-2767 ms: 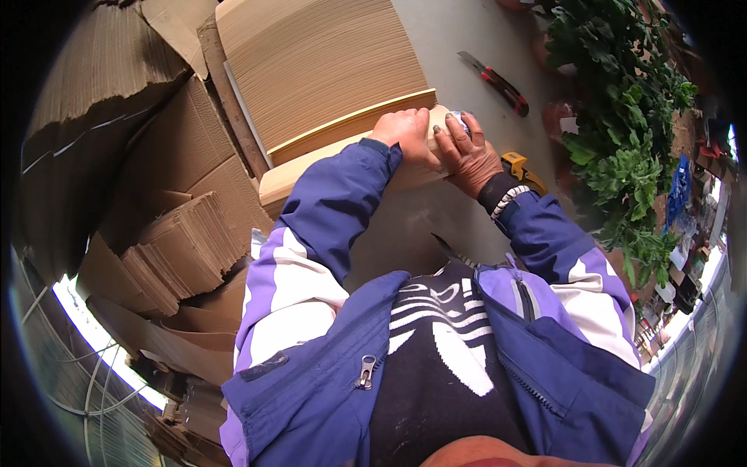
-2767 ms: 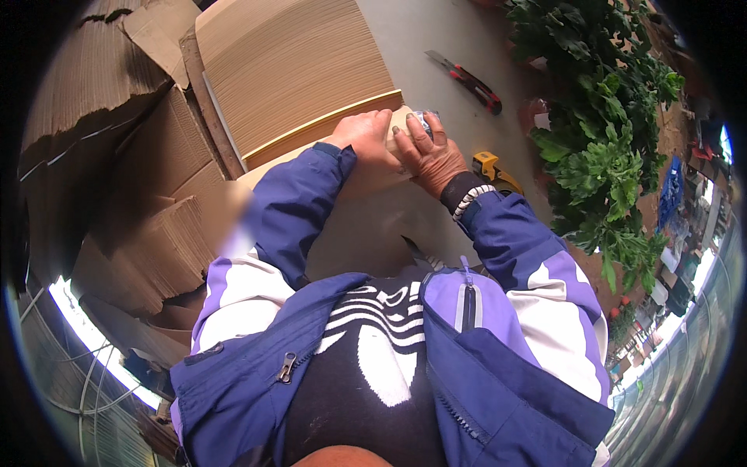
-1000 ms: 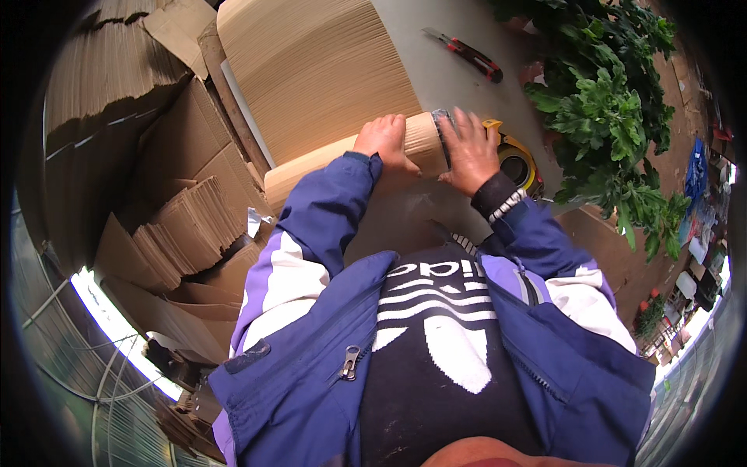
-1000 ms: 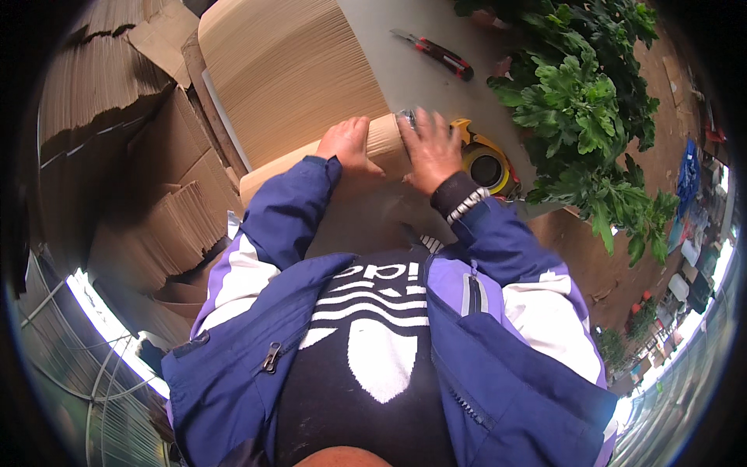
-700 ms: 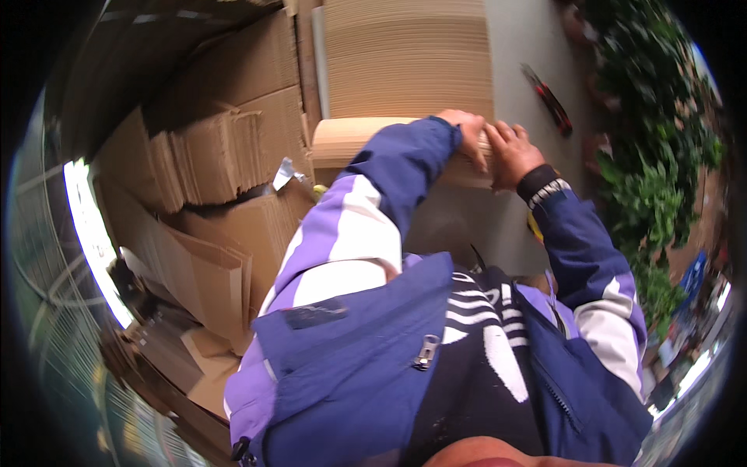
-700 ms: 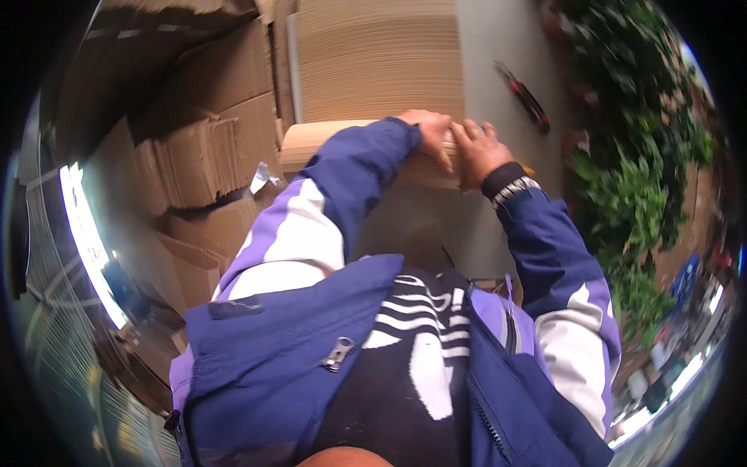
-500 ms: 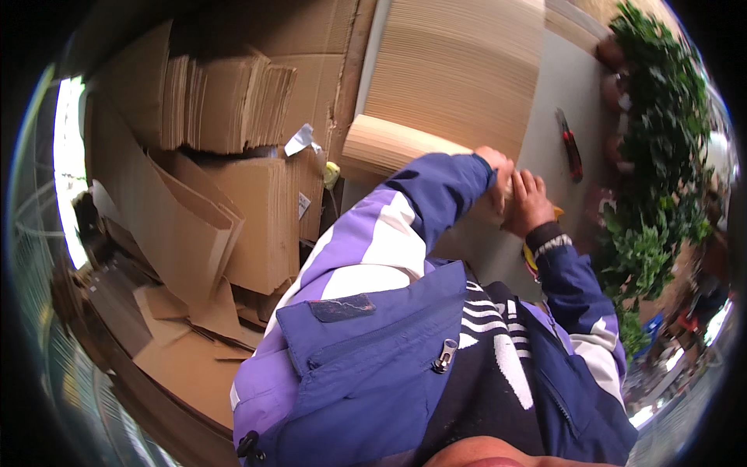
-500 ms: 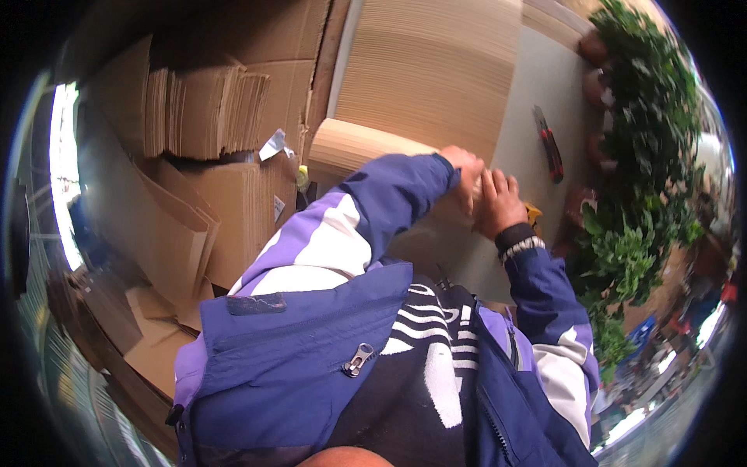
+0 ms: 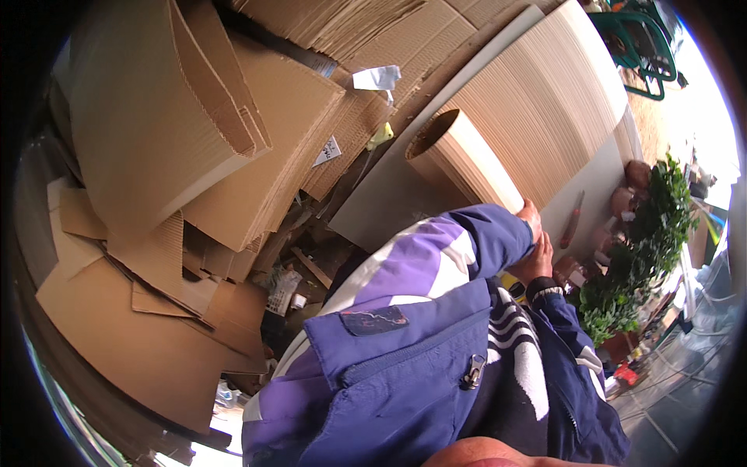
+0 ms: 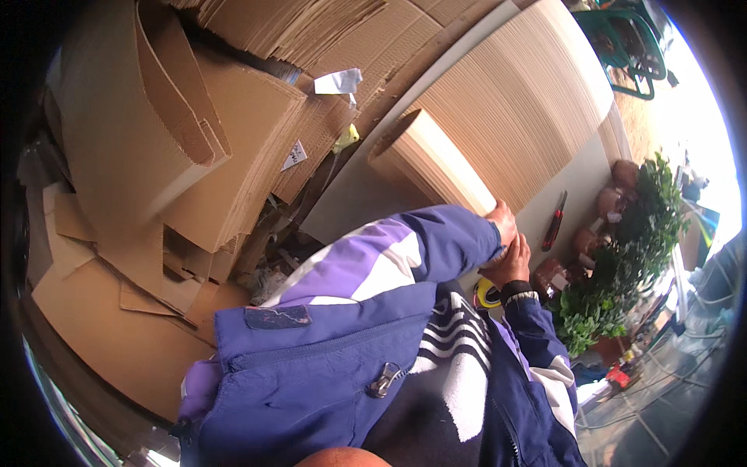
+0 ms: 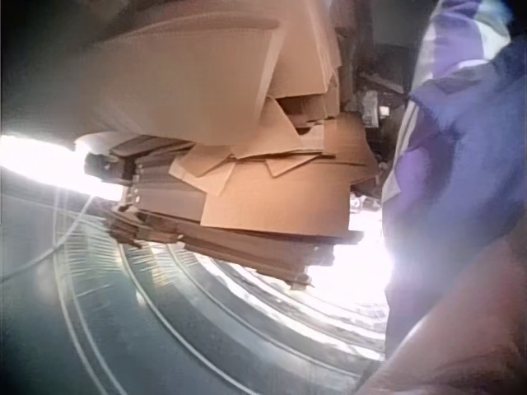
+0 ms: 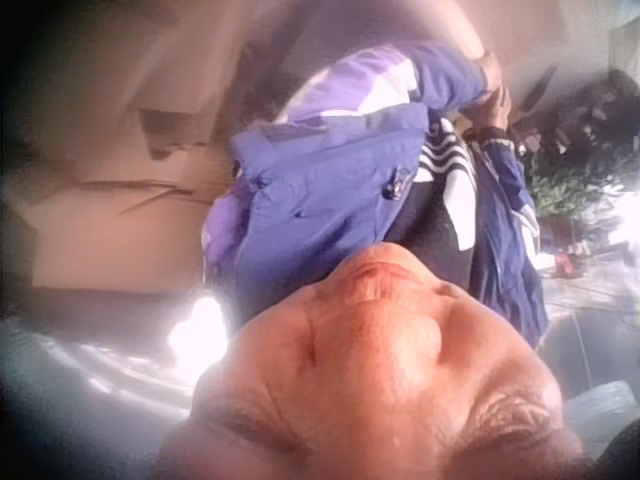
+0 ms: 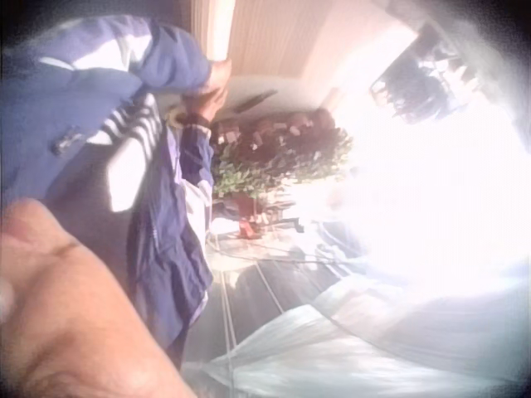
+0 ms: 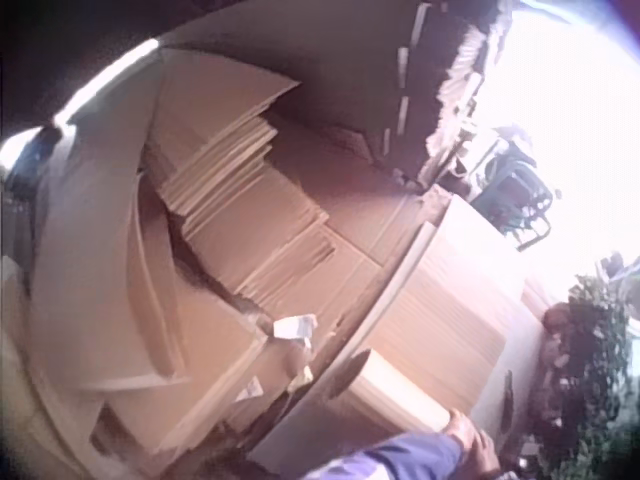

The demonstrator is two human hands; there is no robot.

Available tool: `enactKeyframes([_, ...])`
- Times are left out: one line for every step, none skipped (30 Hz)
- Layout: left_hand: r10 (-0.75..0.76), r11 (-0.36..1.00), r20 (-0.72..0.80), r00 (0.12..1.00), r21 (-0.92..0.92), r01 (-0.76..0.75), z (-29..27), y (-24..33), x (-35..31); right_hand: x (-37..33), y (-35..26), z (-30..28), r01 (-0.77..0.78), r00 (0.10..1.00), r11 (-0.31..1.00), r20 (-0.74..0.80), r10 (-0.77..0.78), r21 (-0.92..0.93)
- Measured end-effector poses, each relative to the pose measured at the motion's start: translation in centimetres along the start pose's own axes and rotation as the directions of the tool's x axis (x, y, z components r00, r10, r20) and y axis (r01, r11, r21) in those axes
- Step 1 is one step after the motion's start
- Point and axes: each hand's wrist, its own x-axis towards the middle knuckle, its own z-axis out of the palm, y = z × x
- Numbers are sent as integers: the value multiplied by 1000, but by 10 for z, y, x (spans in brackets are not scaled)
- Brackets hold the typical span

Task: The person rolls flat cardboard sheets into cones and secures them with tape. They repeatedly pick up cardboard, roll it into a cone shape, and apply tape to hold the seam. Finished cones are placed on the floor.

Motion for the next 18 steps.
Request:
enactKeyframes([37, 999, 35, 999, 11, -37, -2, 2, 1, 3, 6, 6, 57, 998, 998, -13, -57, -18])
enactKeyframes([84, 996, 47, 995, 12, -85, -4, 4, 2, 5, 12, 12, 82, 997, 995, 3, -82, -55])
enactKeyframes([75, 997, 76, 994, 16, -76, -5, 5, 4, 7, 19, 19, 121, 993, 989, -2, -122, -84])
enactKeyframes([74, 997, 86, 994, 14, -76, -6, 8, 6, 8, 25, 24, 85, 996, 990, 17, -83, -115])
enactKeyframes([88, 996, 100, 991, 15, -90, -5, 10, 8, 8, 30, 29, 87, 996, 986, 24, -84, -145])
enactKeyframes([82, 997, 98, 992, -5, -82, -4, 12, 9, 8, 34, 32, 96, 995, 981, 16, -95, -168])
enactKeyframes([71, 997, 69, 995, -12, -71, -1, 13, 10, 6, 36, 33, 129, 991, 981, -18, -133, -145])
enactKeyframes([68, 998, 57, 996, -18, -67, 1, 13, 10, 6, 36, 33, 152, 985, 965, -50, -166, -212])
enactKeyframes([63, 998, 43, 997, -22, -62, 5, 13, 9, 3, 33, 31, 140, 987, 970, -49, -152, -197])
enactKeyframes([45, 999, 33, 998, -17, -44, 8, 11, 7, 1, 30, 29, 132, 989, 975, -49, -143, -180])
enactKeyframes([18, 1000, 15, 1000, -16, -18, 10, 10, 5, -1, 25, 25, 142, 987, 977, -57, -153, -162])
enactKeyframes([-2, 1000, -11, 1000, -22, 2, 11, 7, 3, -4, 18, 21, 155, 982, 982, -96, -165, -105])
enactKeyframes([-13, 999, -46, 999, -30, 12, 12, 5, 0, -6, 12, 17, 128, 987, 986, -82, -136, -102])
enactKeyframes([-29, 999, -44, 999, -26, 28, 11, 3, -3, -8, 6, 14, 97, 993, 992, -63, -103, -86])
enactKeyframes([-44, 998, -41, 998, -51, 42, 9, 1, -7, -9, 0, 12, 82, 993, 995, -74, -87, -62])
enactKeyframes([-45, 996, -43, 998, -75, 42, 6, -1, -11, -12, -4, 12, 74, 992, 996, -99, -79, -55])
enactKeyframes([-43, 994, -46, 998, -99, 38, 3, -1, -16, -13, -7, 13, 75, 991, 995, -107, -82, -72])
enactKeyframes([-41, 998, -72, 997, -56, 37, 0, 0, -24, -15, -9, 15, 61, 989, 994, -127, -72, -87])
